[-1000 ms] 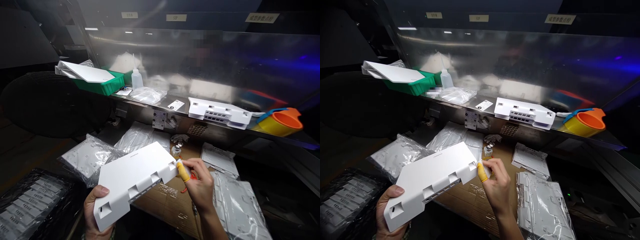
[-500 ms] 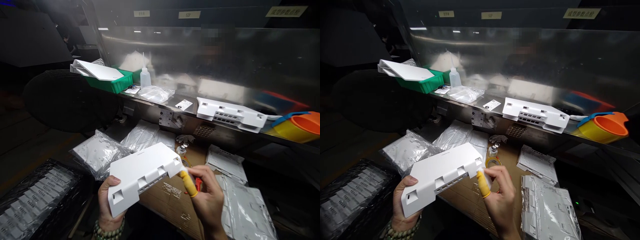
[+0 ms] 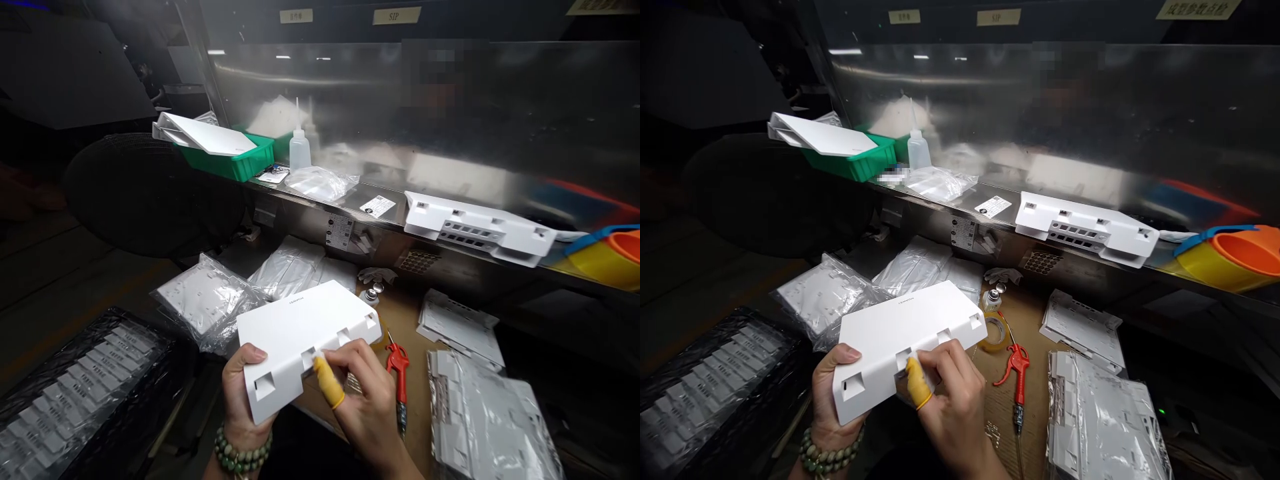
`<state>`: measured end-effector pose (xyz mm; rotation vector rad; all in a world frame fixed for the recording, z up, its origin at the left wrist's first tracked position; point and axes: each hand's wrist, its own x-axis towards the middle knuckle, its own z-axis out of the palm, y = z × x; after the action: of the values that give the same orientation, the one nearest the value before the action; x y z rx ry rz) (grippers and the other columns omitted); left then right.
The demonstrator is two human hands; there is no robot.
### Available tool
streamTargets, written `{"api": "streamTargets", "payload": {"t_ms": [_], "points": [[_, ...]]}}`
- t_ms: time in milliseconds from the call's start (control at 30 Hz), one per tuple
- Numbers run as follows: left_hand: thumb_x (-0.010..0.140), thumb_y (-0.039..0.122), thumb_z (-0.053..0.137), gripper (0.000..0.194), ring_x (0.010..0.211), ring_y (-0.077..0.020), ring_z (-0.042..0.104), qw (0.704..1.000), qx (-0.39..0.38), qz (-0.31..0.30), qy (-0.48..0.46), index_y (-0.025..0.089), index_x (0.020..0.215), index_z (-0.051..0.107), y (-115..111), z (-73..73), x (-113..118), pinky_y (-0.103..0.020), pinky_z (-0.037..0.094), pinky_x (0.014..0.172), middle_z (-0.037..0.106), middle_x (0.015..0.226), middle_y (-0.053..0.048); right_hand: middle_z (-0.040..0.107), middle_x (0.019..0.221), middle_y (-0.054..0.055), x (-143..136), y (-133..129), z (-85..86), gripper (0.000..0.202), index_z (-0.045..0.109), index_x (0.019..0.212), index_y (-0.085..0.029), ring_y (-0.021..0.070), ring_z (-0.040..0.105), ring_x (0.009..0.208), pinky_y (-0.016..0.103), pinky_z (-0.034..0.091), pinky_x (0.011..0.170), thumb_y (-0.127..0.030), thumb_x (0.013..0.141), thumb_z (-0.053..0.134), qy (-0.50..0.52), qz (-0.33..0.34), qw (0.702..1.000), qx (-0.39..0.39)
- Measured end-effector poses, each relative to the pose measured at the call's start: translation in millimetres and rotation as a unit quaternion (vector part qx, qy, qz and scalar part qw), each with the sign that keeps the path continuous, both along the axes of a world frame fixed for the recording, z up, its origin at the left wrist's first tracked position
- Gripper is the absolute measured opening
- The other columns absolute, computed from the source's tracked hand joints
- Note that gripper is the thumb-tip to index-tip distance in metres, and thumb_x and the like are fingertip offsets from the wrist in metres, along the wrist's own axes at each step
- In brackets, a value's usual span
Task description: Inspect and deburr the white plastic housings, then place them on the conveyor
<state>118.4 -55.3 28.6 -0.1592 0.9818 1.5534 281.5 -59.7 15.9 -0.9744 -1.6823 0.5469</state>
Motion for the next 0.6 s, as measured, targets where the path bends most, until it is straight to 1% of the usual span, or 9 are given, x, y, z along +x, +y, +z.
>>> {"api": "streamTargets", "payload": {"t_ms": [67, 133, 200, 300, 433, 600], "points": [[0.059, 0.011, 0.057, 0.063, 0.083, -0.0339, 0.078, 1.0, 0.0, 0.0, -0.006, 0.013, 0.121, 0.068, 0, 0.1, 3, -0.046, 0.065, 0.081, 0.079, 0.08, -0.006, 0.061, 0.077, 0.002, -4, -5, 4.3, 0.008, 0.072, 0.093, -0.018, 0.0132, 0.059, 0.065, 0.025, 0.048, 0.056, -0.011, 0.089, 0.07, 0.028, 0.039, 0.999, -0.024], [0.059, 0.011, 0.057, 0.064, 0.085, -0.0348, 0.078, 1.0, 0.003, 0.004, -0.008, 0.013, 0.121, 0.069, 0, 0.1, 5, -0.047, 0.065, 0.082, 0.08, 0.081, -0.006, 0.061, 0.076, 0.001, -6, -8, 7.3, 0.007, 0.072, 0.092, -0.018, 0.0132, 0.059, 0.064, 0.024, 0.048, 0.055, -0.012, 0.088, 0.072, 0.047, 0.048, 0.997, -0.033], [0.057, 0.011, 0.058, 0.065, 0.086, -0.0355, 0.077, 1.0, 0.005, 0.008, -0.012, 0.012, 0.121, 0.07, 0, 0.1, 7, -0.048, 0.064, 0.083, 0.08, 0.081, -0.007, 0.06, 0.075, 0.001, -7, -8, 8.0, 0.008, 0.072, 0.092, -0.018, 0.0132, 0.058, 0.063, 0.024, 0.048, 0.054, -0.012, 0.089, 0.071, 0.042, 0.038, 0.998, -0.018], [0.055, 0.011, 0.059, 0.065, 0.087, -0.0363, 0.077, 1.0, 0.013, 0.013, -0.018, 0.012, 0.119, 0.071, 0, 0.4, 10, -0.048, 0.064, 0.085, 0.08, 0.082, -0.007, 0.059, 0.075, 0.001, -8, -7, 5.4, 0.009, 0.07, 0.094, -0.017, 0.0129, 0.057, 0.061, 0.024, 0.048, 0.053, -0.009, 0.089, 0.069, 0.006, 0.028, 1.0, 0.01], [0.056, 0.012, 0.058, 0.065, 0.087, -0.0353, 0.077, 1.0, 0.019, 0.005, -0.013, 0.013, 0.119, 0.07, -1, 0.5, 11, -0.048, 0.063, 0.086, 0.08, 0.084, -0.007, 0.06, 0.077, 0.003, -9, -6, 2.1, 0.011, 0.07, 0.096, -0.015, 0.0138, 0.059, 0.065, 0.025, 0.049, 0.056, -0.007, 0.089, 0.068, -0.018, 0.001, 0.999, 0.035], [0.059, 0.012, 0.057, 0.065, 0.083, -0.0329, 0.078, 1.0, 0.028, -0.002, -0.013, 0.015, 0.123, 0.068, -3, 0.2, 12, -0.046, 0.064, 0.083, 0.08, 0.086, -0.006, 0.059, 0.076, 0.003, -12, -7, -1.6, 0.011, 0.068, 0.095, -0.016, 0.0133, 0.058, 0.064, 0.025, 0.048, 0.055, -0.007, 0.088, 0.069, -0.033, 0.006, 0.999, 0.043]]}}
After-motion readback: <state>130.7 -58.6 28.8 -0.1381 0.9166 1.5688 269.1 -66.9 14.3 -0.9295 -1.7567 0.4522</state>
